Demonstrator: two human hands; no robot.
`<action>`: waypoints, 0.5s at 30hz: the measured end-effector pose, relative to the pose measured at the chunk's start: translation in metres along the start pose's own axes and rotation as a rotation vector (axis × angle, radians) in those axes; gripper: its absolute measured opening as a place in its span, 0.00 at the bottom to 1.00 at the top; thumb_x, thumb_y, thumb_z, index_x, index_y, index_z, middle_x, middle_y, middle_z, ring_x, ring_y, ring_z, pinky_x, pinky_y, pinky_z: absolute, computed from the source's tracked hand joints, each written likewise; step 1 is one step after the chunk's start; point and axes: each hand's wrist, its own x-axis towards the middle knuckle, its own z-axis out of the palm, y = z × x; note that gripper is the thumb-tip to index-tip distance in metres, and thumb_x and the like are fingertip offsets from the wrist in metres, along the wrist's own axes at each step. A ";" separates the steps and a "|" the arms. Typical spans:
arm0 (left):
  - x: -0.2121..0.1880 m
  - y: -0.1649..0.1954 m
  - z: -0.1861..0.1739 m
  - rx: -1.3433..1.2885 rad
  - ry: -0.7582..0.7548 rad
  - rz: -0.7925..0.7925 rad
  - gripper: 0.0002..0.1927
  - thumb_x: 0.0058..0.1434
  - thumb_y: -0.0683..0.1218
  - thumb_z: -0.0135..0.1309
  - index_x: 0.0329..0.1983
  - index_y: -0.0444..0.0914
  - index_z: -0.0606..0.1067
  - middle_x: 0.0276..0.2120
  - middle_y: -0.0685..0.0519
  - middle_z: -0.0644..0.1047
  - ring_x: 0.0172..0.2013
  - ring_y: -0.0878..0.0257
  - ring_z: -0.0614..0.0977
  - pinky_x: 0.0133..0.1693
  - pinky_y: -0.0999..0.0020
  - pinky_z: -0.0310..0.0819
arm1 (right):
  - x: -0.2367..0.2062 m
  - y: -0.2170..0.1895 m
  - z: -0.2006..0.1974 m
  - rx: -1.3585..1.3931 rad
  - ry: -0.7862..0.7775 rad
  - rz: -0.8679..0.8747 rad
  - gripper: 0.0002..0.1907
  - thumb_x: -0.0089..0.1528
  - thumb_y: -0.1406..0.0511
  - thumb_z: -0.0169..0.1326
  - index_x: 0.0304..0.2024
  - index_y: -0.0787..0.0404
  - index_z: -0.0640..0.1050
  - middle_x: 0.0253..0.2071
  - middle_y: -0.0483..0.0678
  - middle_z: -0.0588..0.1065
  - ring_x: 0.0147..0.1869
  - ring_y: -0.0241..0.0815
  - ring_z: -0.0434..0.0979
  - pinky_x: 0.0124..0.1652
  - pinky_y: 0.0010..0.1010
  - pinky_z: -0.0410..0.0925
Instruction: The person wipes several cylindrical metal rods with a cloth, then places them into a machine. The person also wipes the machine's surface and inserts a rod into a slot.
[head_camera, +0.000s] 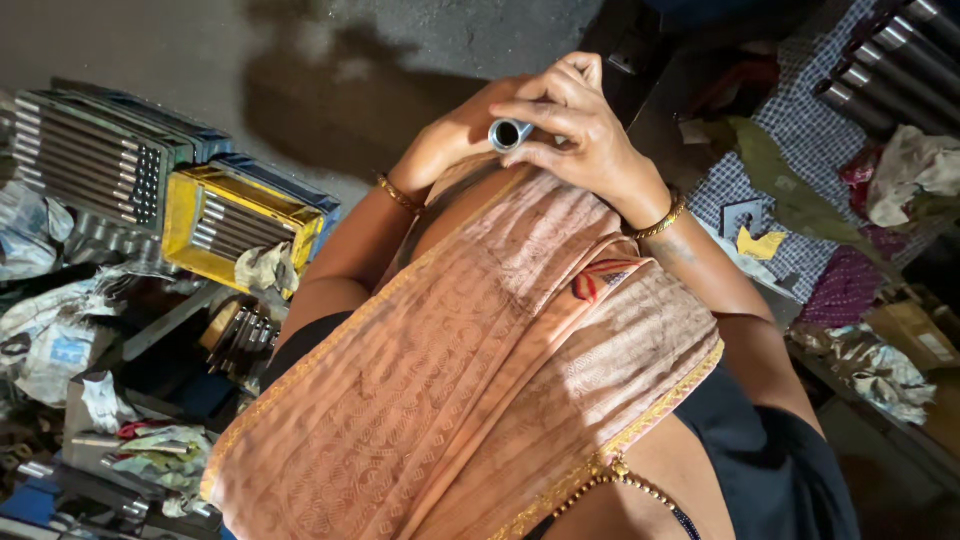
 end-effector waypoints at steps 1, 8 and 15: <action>0.000 -0.004 0.004 -0.021 0.031 -0.039 0.15 0.66 0.45 0.62 0.52 0.34 0.73 0.43 0.49 0.81 0.44 0.57 0.84 0.44 0.61 0.78 | -0.003 0.001 0.000 -0.004 0.019 0.032 0.27 0.57 0.57 0.73 0.56 0.60 0.84 0.49 0.47 0.75 0.54 0.46 0.70 0.59 0.40 0.56; 0.005 -0.036 0.012 -0.573 0.626 0.054 0.12 0.64 0.39 0.66 0.38 0.37 0.71 0.36 0.54 0.74 0.42 0.62 0.82 0.49 0.57 0.82 | -0.052 0.044 -0.013 0.140 0.434 0.388 0.10 0.67 0.73 0.57 0.42 0.50 0.82 0.57 0.47 0.78 0.60 0.40 0.77 0.59 0.31 0.70; 0.003 -0.052 -0.039 -1.512 1.101 0.142 0.13 0.64 0.46 0.61 0.30 0.37 0.71 0.26 0.53 0.73 0.30 0.62 0.78 0.49 0.56 0.81 | -0.092 0.067 -0.012 0.084 0.160 0.634 0.49 0.56 0.74 0.72 0.76 0.60 0.62 0.63 0.53 0.73 0.68 0.48 0.72 0.67 0.37 0.66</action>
